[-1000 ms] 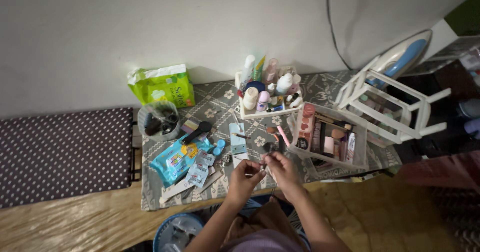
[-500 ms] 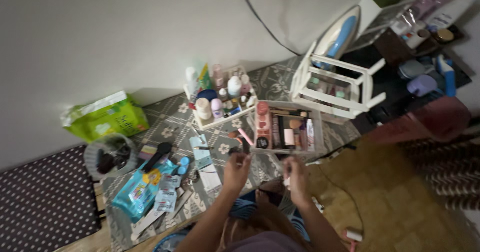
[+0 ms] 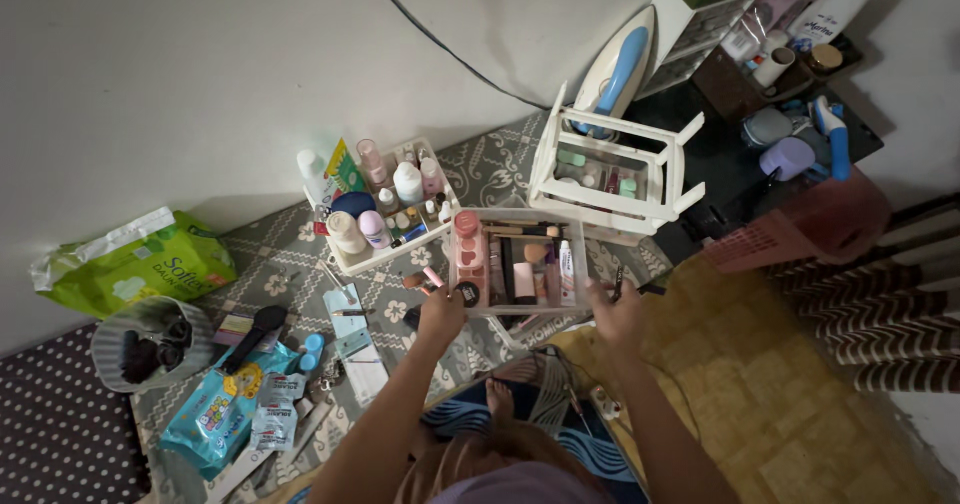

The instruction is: The person organizes various cosmetic items on a small table. They pick up and handle items such as makeup brushes, tubes, and compacts, placing them into a white plastic organizer and a clear drawer unit. The person also uses a small blue basket to hold items during the process.

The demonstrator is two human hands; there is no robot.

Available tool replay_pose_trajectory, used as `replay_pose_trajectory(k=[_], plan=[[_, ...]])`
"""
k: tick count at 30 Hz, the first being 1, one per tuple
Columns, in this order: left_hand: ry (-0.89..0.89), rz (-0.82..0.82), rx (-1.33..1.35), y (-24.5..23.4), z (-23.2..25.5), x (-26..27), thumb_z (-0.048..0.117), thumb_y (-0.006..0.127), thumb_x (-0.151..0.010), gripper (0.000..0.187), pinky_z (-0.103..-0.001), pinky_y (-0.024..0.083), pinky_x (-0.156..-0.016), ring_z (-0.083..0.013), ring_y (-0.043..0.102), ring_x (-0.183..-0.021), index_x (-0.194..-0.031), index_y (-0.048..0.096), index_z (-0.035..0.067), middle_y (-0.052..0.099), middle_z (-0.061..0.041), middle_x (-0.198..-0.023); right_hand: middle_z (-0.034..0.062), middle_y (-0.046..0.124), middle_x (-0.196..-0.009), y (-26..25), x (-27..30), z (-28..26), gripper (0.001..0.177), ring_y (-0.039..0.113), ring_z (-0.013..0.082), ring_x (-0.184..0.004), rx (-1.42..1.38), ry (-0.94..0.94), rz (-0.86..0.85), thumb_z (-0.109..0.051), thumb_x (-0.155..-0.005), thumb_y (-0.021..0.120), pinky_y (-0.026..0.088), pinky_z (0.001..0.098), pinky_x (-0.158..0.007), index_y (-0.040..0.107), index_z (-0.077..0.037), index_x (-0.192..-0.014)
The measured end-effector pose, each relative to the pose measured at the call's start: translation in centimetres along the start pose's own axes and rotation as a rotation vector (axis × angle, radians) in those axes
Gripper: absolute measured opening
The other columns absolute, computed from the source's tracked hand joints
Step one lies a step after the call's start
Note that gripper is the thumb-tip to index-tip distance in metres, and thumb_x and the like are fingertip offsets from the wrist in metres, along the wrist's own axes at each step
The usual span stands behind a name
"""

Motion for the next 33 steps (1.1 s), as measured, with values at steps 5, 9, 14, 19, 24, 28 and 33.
replay_pose_trajectory(k=[5,9,14,19,24,28,33], plan=[[-0.087,-0.002,0.099,-1.4,3.4,1.9,0.029,0.054,-0.097,0.036,-0.04,0.057,-0.067,-0.0279,0.074,-0.067,-0.114,0.068,0.001,0.074,-0.017,-0.076,0.0139,0.072,-0.075,0.3,-0.9,-0.6,0.041,0.07,0.0302,-0.071,0.245,0.105,-0.302,-0.049,-0.082,0.075,0.053,0.044,-0.068,0.075,-0.01,-0.096],[0.112,0.192,-0.256,-3.4,8.1,4.7,0.033,0.063,-0.095,0.044,-0.049,0.054,-0.072,-0.0407,0.069,-0.087,-0.128,0.061,0.004,0.065,-0.027,-0.113,0.016,0.071,-0.078,1.8,-1.0,0.7,0.04,0.071,0.0346,-0.073,0.173,-0.067,-0.217,-0.045,-0.086,0.069,0.054,0.0453,-0.066,0.076,-0.01,-0.103],[0.459,0.265,-0.556,-2.8,12.5,9.9,0.026,0.067,-0.091,0.032,-0.045,0.057,-0.078,-0.0331,0.065,-0.098,-0.118,0.066,0.007,0.061,-0.015,-0.115,0.0211,0.07,-0.071,2.2,-2.2,1.3,0.055,0.072,0.0361,-0.068,0.379,0.019,-0.288,-0.052,-0.094,0.069,0.055,0.0445,-0.064,0.064,-0.003,-0.12],[0.938,-0.118,-1.057,5.3,10.0,9.6,0.014,0.067,-0.083,0.014,-0.04,0.057,-0.081,-0.0274,0.067,-0.101,-0.095,0.074,0.009,0.069,-0.01,-0.102,0.0182,0.068,-0.077,0.1,-0.3,-1.5,0.047,0.068,0.0392,-0.071,0.233,-0.338,0.001,-0.049,-0.09,0.074,0.053,0.0463,-0.062,0.067,-0.004,-0.101],[0.807,-0.353,-1.351,12.0,6.6,6.9,0.018,0.064,-0.092,0.02,-0.046,0.053,-0.087,-0.0319,0.067,-0.106,-0.101,0.078,0.007,0.073,-0.013,-0.108,0.0172,0.069,-0.073,-1.4,0.5,-5.2,0.036,0.069,0.0387,-0.069,0.275,-0.409,-0.111,-0.038,-0.086,0.078,0.052,0.0473,-0.062,0.069,-0.006,-0.101],[0.556,-0.5,-1.436,13.2,5.8,6.2,0.023,0.061,-0.097,0.026,-0.053,0.046,-0.098,-0.0364,0.063,-0.115,-0.112,0.076,0.007,0.071,-0.016,-0.119,0.0143,0.072,-0.078,-2.6,1.7,-9.2,0.028,0.071,0.0344,-0.069,0.038,-0.408,-0.173,-0.034,-0.09,0.075,0.054,0.0443,-0.06,0.069,-0.008,-0.101],[0.481,-0.467,-1.368,12.7,4.1,4.3,0.021,0.058,-0.099,0.03,-0.052,0.041,-0.107,-0.0363,0.058,-0.127,-0.118,0.077,0.007,0.067,-0.018,-0.13,0.0154,0.071,-0.079,-2.6,1.8,-10.1,0.03,0.069,0.0356,-0.068,0.022,-0.531,-0.107,-0.032,-0.089,0.075,0.053,0.0447,-0.058,0.069,-0.007,-0.105]])
Point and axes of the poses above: each hand's wrist, its own x-axis away from the middle knuckle, its own y-axis out of the palm, z = x × y, the point moved 2 cm from there along -x, towards the middle knuckle
